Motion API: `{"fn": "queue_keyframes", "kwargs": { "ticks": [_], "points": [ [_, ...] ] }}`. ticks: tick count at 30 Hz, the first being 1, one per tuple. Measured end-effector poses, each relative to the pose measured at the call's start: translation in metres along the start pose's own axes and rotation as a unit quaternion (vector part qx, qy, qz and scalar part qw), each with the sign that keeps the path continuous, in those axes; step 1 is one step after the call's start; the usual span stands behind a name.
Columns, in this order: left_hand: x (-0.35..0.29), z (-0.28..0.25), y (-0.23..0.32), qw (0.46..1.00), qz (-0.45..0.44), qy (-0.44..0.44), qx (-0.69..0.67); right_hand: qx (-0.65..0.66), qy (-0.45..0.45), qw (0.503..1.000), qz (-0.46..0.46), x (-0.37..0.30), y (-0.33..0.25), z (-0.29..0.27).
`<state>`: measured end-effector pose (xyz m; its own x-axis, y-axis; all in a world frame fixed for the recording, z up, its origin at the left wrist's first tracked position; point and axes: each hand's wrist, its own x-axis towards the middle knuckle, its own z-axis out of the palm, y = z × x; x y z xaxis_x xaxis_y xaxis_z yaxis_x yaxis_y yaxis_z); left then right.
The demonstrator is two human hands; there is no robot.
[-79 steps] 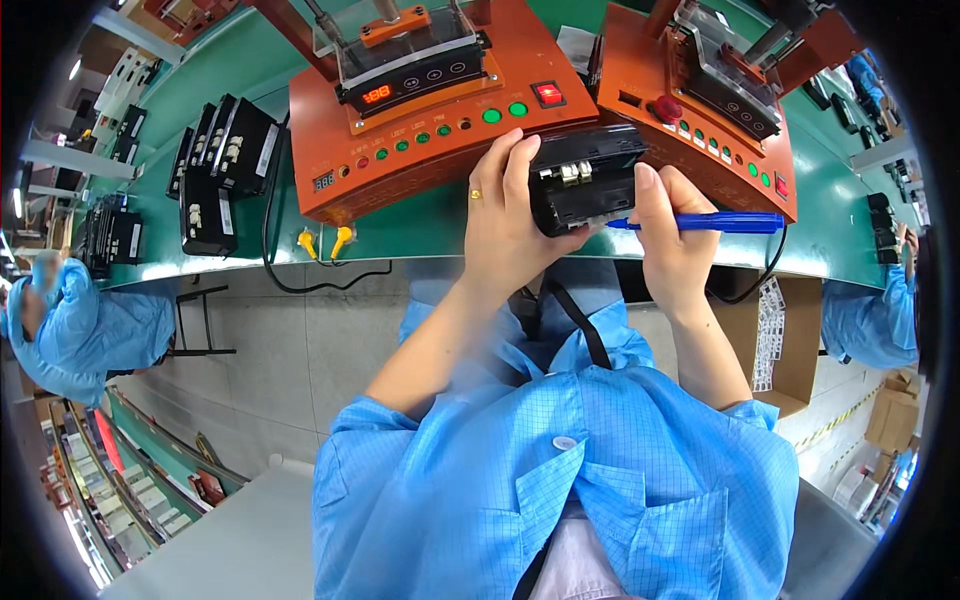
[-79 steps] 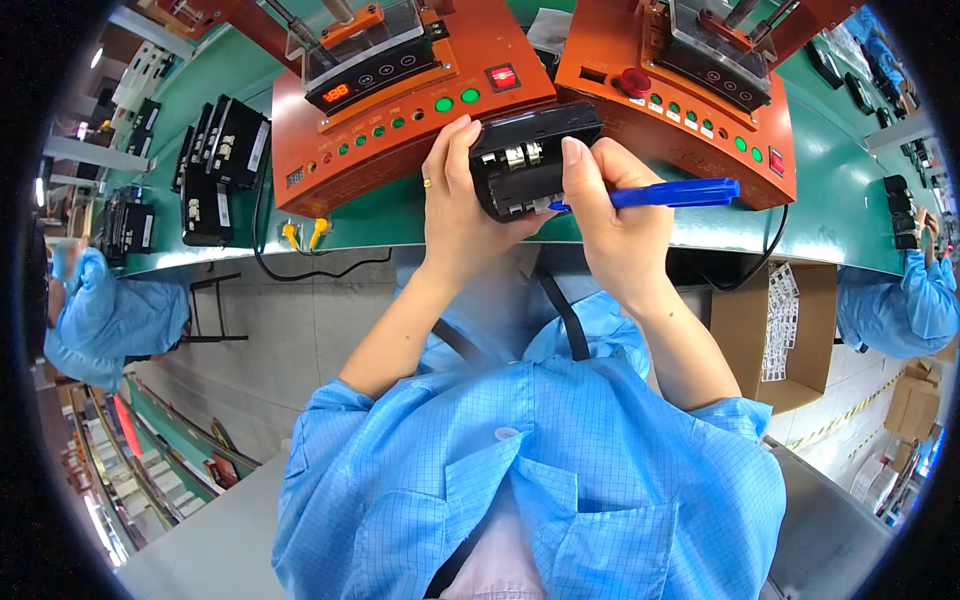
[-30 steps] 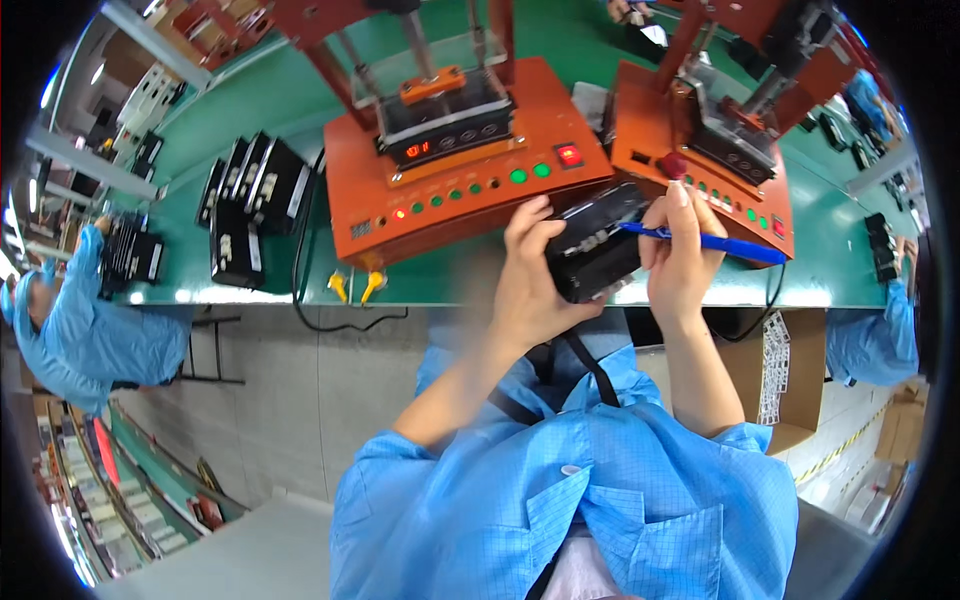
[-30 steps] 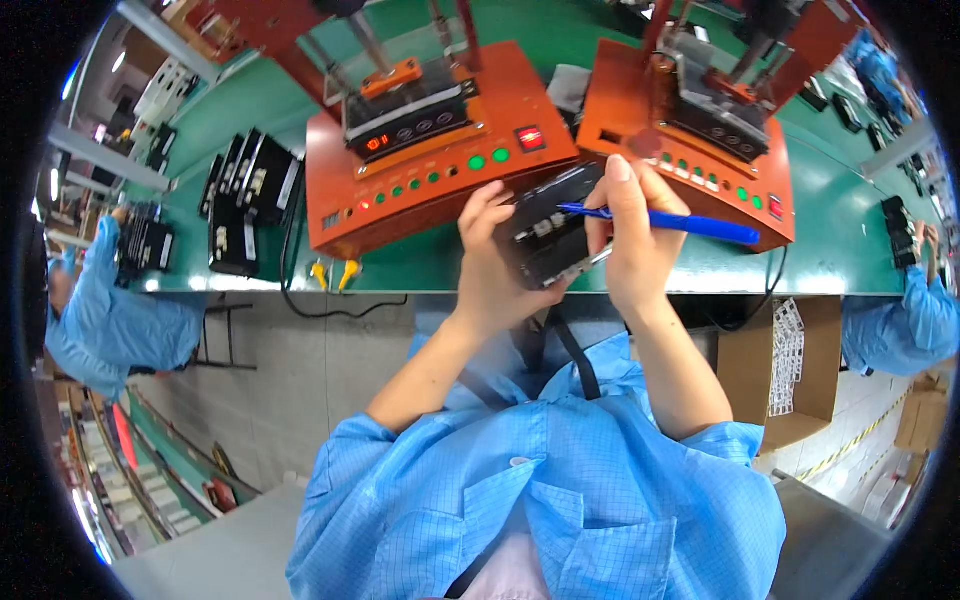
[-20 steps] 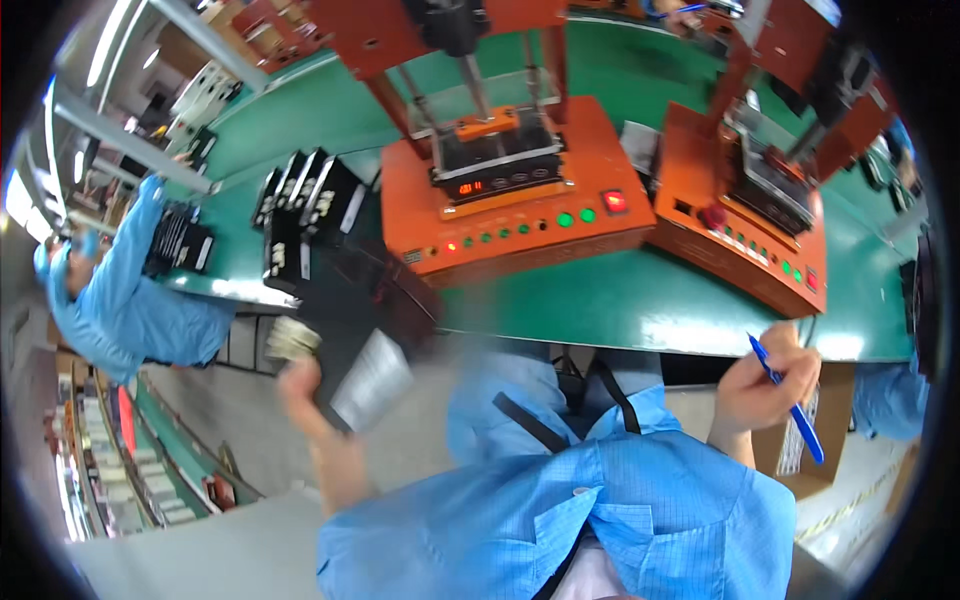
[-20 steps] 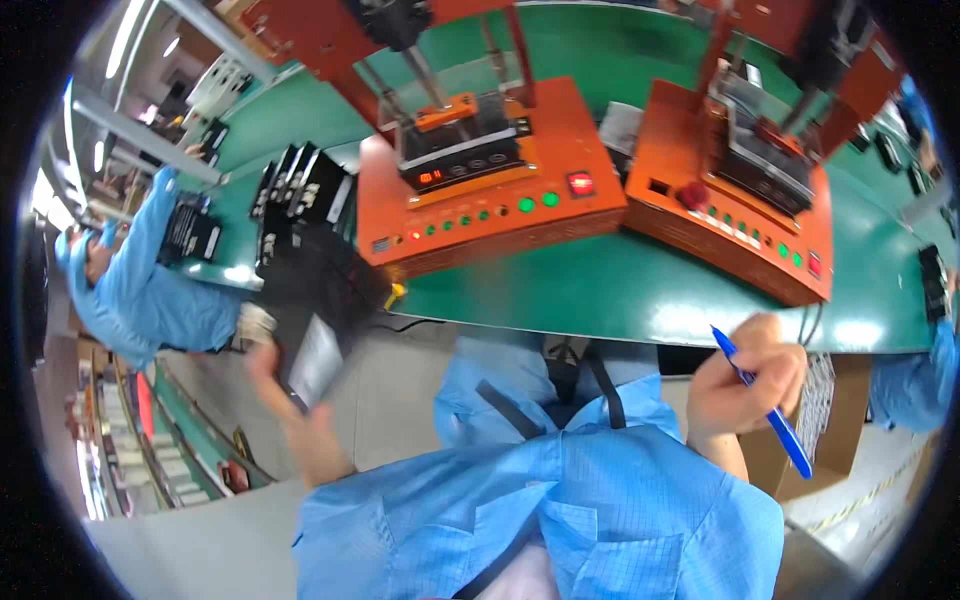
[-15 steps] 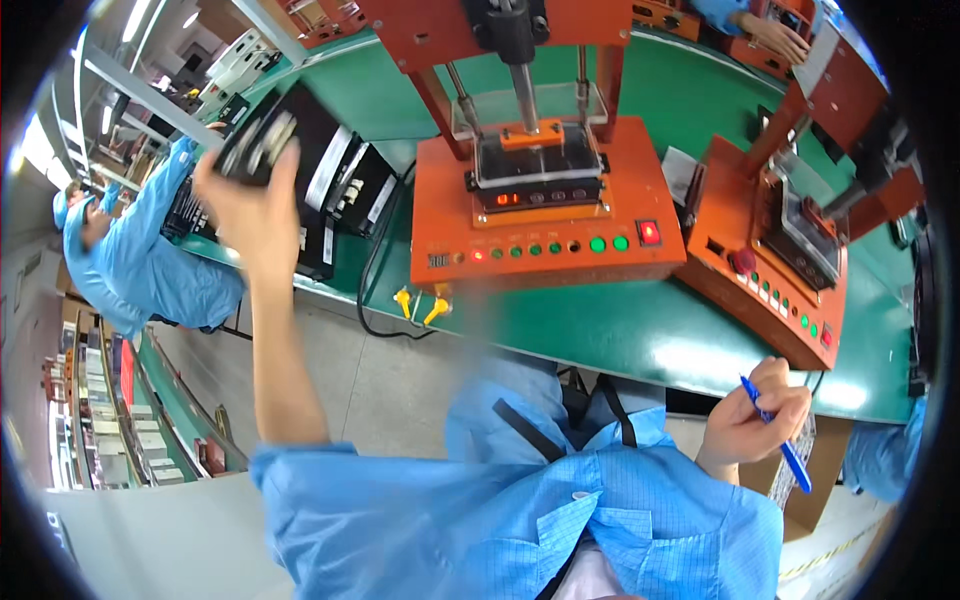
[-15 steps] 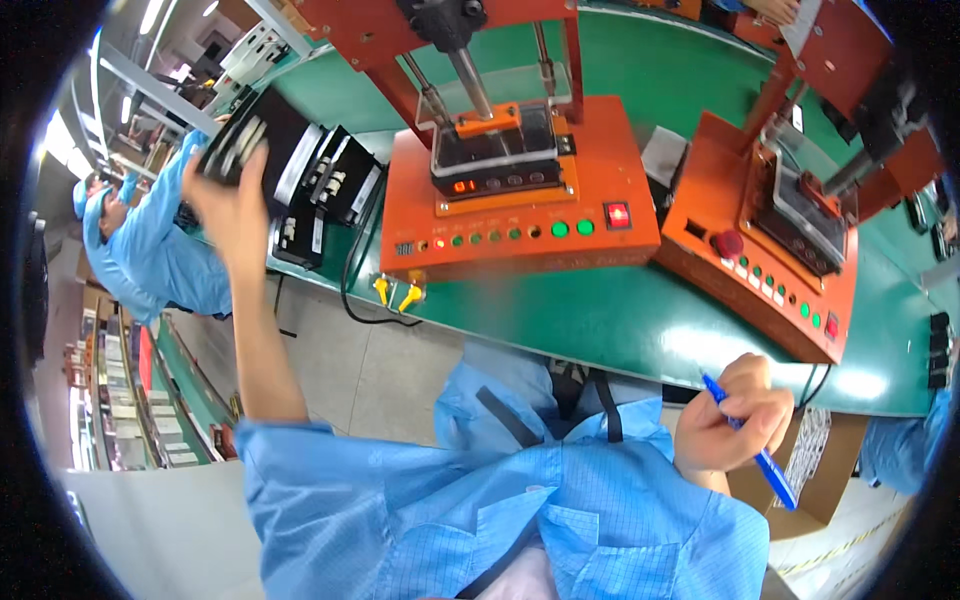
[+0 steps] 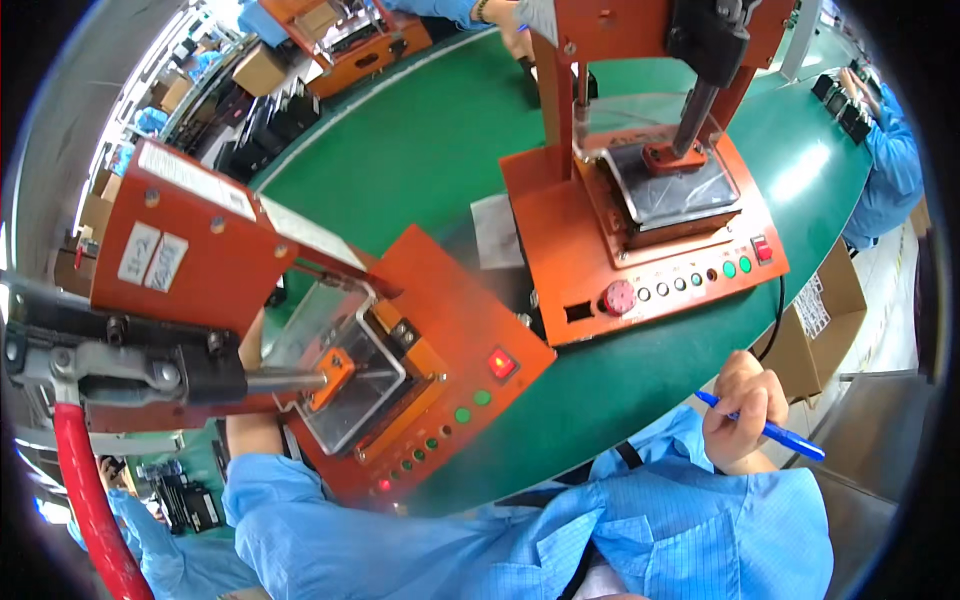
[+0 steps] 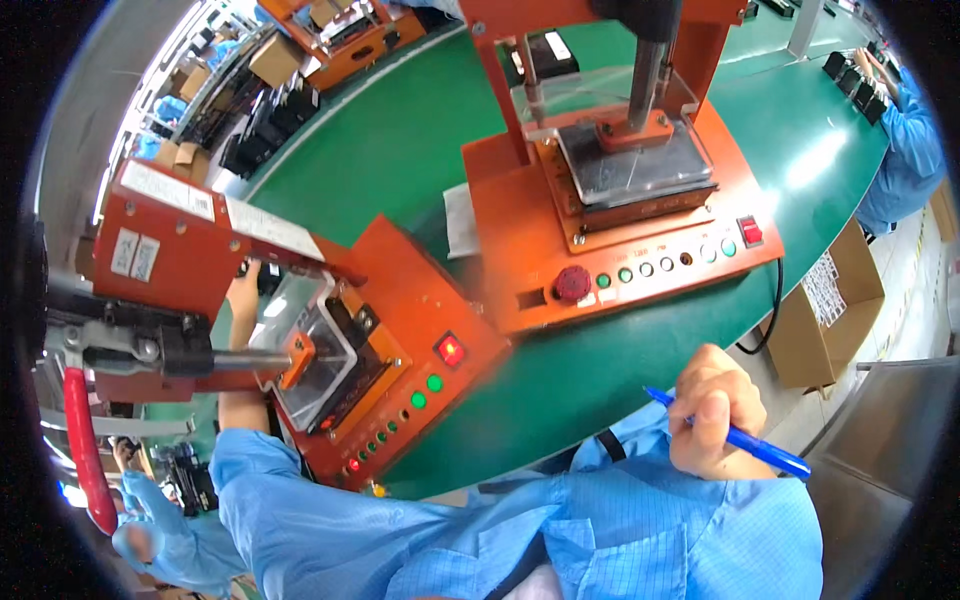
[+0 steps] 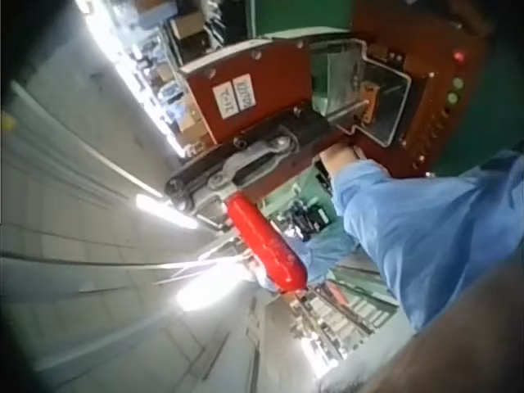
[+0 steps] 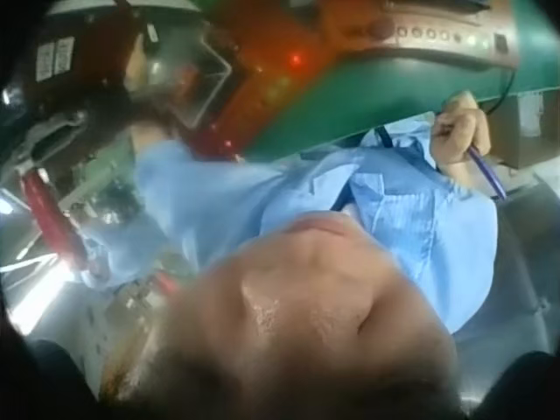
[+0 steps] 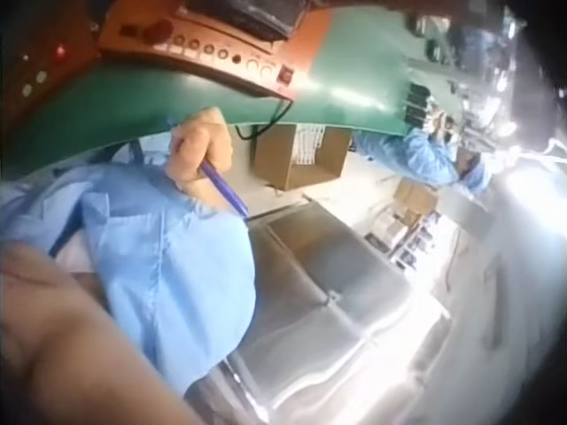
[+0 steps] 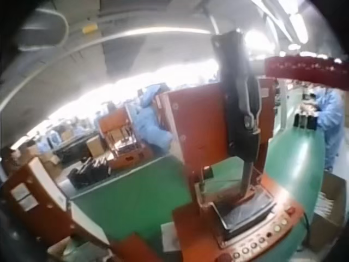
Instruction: Testing and marking electronic components using a specialized fixture on an assembly line.
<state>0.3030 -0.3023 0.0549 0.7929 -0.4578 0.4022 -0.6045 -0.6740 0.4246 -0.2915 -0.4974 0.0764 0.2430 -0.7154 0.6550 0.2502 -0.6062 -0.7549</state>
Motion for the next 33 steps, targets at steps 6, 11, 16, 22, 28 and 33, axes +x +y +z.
{"fn": "queue_keyframes", "kwargs": {
  "ticks": [6, 11, 16, 22, 28, 33],
  "points": [
    [-0.01, -0.077, -0.004, 0.955, -0.061, 0.038, -0.289, 0.084, -0.071, 0.994, -0.006, 0.001, -0.004, 0.023],
    [-0.174, -0.173, 0.086, 0.854, -0.123, 0.199, -0.466, 0.072, -0.095, 0.993, 0.007, -0.026, -0.012, 0.008],
    [-0.44, -0.155, 0.173, 0.893, -0.035, 0.225, -0.387, 0.093, -0.106, 0.986, 0.089, -0.051, -0.019, -0.015],
    [-0.578, -0.11, 0.176, 0.786, -0.4, 0.356, -0.308, 0.049, -0.209, 0.972, 0.1, -0.06, -0.051, -0.016],
    [-0.509, -0.147, 0.165, 0.844, -0.219, 0.39, -0.297, 0.033, -0.249, 0.968, 0.031, -0.071, -0.068, -0.036],
    [-0.43, -0.146, 0.178, 0.884, 0.013, 0.293, -0.364, -0.07, -0.267, 0.961, 0.026, -0.071, -0.077, -0.027]
  ]
}}
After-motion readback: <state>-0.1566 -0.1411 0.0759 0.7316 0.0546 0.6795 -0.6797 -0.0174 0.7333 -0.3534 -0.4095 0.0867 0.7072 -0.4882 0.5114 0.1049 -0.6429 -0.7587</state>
